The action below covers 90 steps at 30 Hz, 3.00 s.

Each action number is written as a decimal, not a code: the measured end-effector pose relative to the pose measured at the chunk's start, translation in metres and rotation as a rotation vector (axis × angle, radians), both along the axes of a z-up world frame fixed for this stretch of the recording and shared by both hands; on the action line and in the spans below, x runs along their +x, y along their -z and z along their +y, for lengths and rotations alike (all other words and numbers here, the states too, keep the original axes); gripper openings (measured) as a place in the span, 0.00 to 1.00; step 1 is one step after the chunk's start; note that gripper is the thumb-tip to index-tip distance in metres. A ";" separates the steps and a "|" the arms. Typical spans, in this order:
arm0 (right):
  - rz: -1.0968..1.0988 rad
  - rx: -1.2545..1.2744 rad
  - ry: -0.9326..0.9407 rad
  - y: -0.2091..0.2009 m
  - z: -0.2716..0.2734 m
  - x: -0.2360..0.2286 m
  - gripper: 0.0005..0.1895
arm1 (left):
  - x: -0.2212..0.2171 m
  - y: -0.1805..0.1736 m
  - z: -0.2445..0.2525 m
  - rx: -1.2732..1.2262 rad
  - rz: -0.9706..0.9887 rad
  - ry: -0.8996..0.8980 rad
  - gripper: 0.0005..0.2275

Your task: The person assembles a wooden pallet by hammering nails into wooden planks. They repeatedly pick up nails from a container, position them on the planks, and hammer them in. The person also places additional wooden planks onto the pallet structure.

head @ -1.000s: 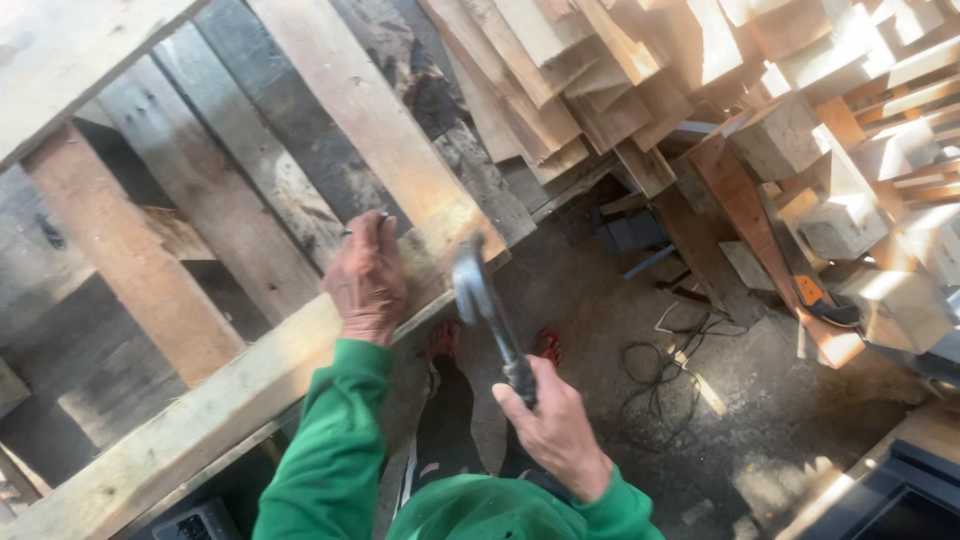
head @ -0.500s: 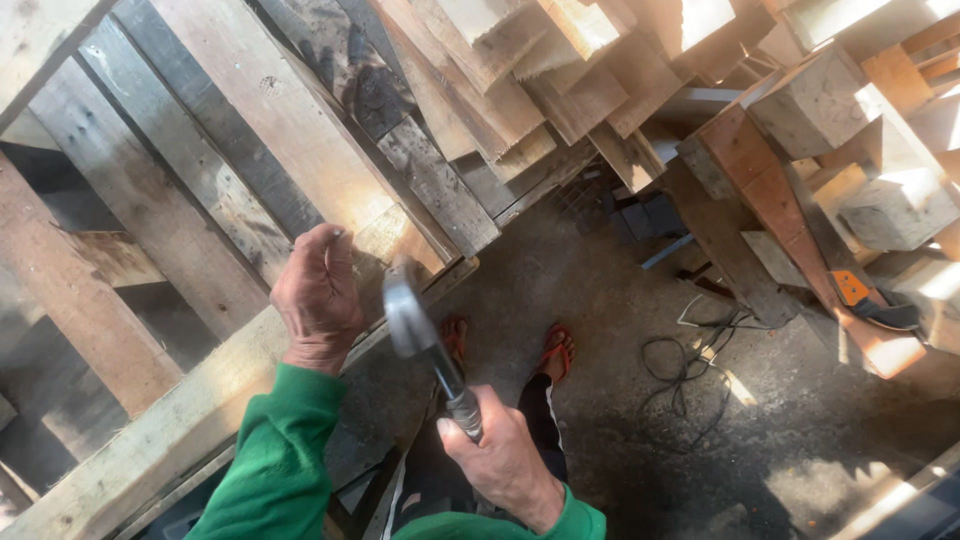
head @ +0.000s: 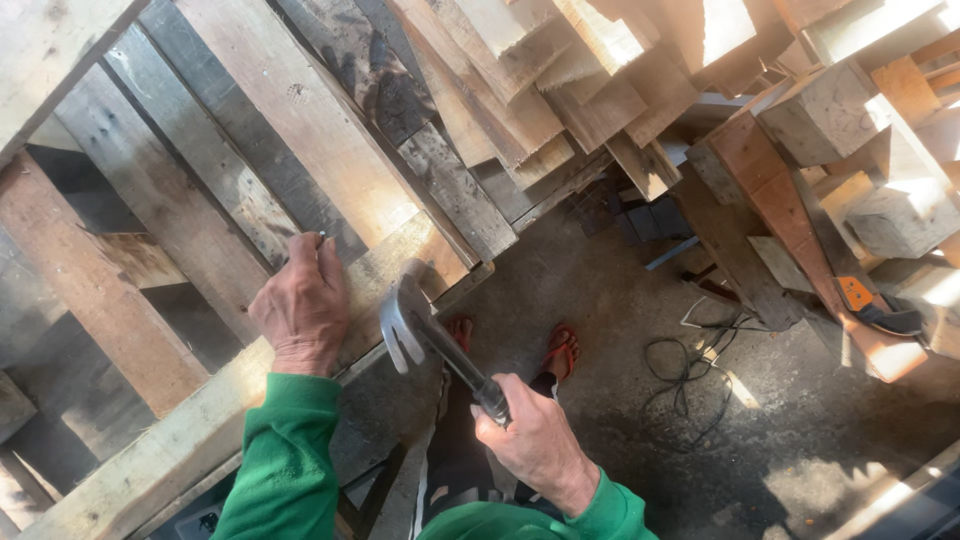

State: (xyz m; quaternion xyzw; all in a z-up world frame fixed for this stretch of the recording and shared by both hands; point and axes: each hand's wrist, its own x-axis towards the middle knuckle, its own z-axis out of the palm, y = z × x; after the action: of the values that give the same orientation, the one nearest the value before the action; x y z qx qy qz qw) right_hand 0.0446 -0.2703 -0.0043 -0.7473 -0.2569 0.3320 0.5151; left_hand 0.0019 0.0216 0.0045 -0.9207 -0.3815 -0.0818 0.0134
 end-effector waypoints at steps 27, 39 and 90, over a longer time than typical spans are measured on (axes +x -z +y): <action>-0.127 0.058 0.040 0.018 0.003 -0.005 0.16 | 0.012 -0.003 0.001 0.030 -0.081 0.025 0.07; 0.060 -0.026 0.036 0.012 0.002 -0.009 0.11 | 0.005 0.003 -0.001 -0.023 -0.127 0.012 0.06; 1.373 0.886 0.836 -0.021 0.104 -0.152 0.08 | 0.099 0.005 -0.005 -0.319 0.017 1.056 0.09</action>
State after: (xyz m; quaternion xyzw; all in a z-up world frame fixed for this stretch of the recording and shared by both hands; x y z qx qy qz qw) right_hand -0.1073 -0.1666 0.0166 -0.1520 0.2928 0.3610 0.8723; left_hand 0.1008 0.0162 -0.0007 -0.9781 0.1248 -0.0111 -0.1660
